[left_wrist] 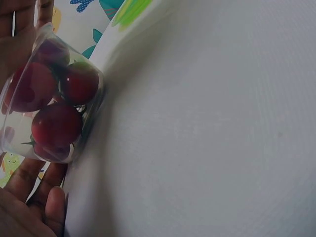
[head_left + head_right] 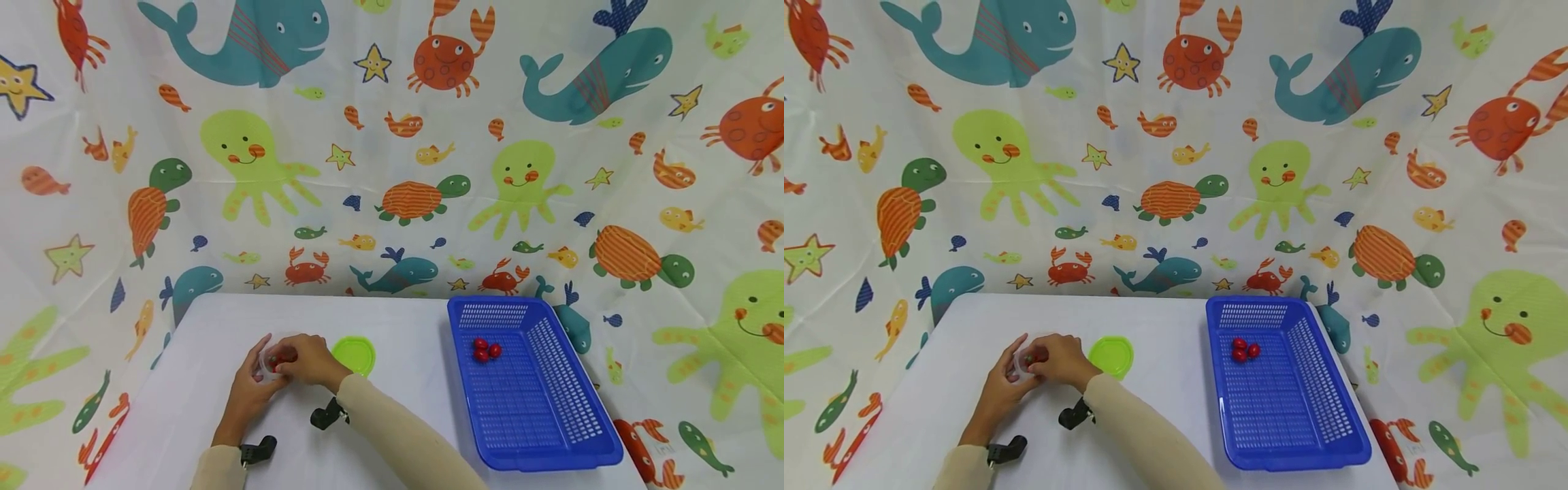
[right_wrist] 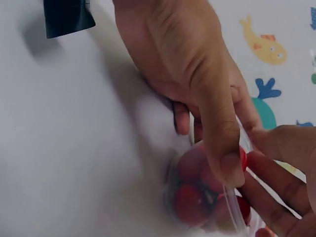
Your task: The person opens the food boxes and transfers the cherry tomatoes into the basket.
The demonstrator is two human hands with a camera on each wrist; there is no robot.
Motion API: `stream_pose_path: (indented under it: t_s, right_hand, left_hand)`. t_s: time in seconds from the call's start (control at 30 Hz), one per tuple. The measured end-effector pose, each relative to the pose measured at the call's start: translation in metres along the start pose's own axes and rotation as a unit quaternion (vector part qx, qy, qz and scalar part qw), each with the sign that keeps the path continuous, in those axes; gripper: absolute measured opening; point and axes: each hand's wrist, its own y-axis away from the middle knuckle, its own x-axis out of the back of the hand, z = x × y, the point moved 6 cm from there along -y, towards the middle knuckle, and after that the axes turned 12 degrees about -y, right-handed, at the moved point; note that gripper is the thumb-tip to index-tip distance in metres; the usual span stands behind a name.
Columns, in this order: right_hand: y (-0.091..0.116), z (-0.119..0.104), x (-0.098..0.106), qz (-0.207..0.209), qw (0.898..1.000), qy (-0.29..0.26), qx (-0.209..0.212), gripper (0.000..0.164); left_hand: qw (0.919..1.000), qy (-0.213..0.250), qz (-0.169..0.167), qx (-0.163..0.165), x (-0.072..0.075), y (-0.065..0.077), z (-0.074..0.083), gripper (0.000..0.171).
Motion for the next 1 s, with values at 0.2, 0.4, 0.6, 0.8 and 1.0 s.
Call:
stream_pose_path:
  t_s: [0.2, 0.4, 0.6, 0.8, 1.0]
  right_hand:
    - [0.003, -0.005, -0.001, 0.018, 0.995, 0.090, 0.030, 0.025]
    - [0.002, -0.011, -0.001, 0.001, 0.981, 0.181, 0.067, 0.025]
    - [-0.004, -0.009, -0.002, -0.063, 0.983, 0.162, 0.057, 0.023]
    - [-0.008, -0.004, 0.002, -0.094, 0.993, 0.064, 0.017, 0.022]
    - [-0.007, -0.004, 0.010, -0.087, 0.996, 0.024, -0.023, 0.027]
  left_hand:
    - [0.9999, 0.005, 0.006, -0.009, 0.002, 0.002, 0.000, 0.098]
    - [0.9998, 0.012, 0.010, -0.012, 0.002, 0.002, 0.000, 0.097]
    - [0.9999, 0.010, 0.004, -0.006, 0.000, 0.003, 0.000, 0.097]
    - [0.9999, 0.015, -0.007, -0.003, -0.002, 0.004, -0.001, 0.099]
    - [0.9997, 0.023, -0.009, -0.006, -0.003, 0.003, 0.000, 0.100]
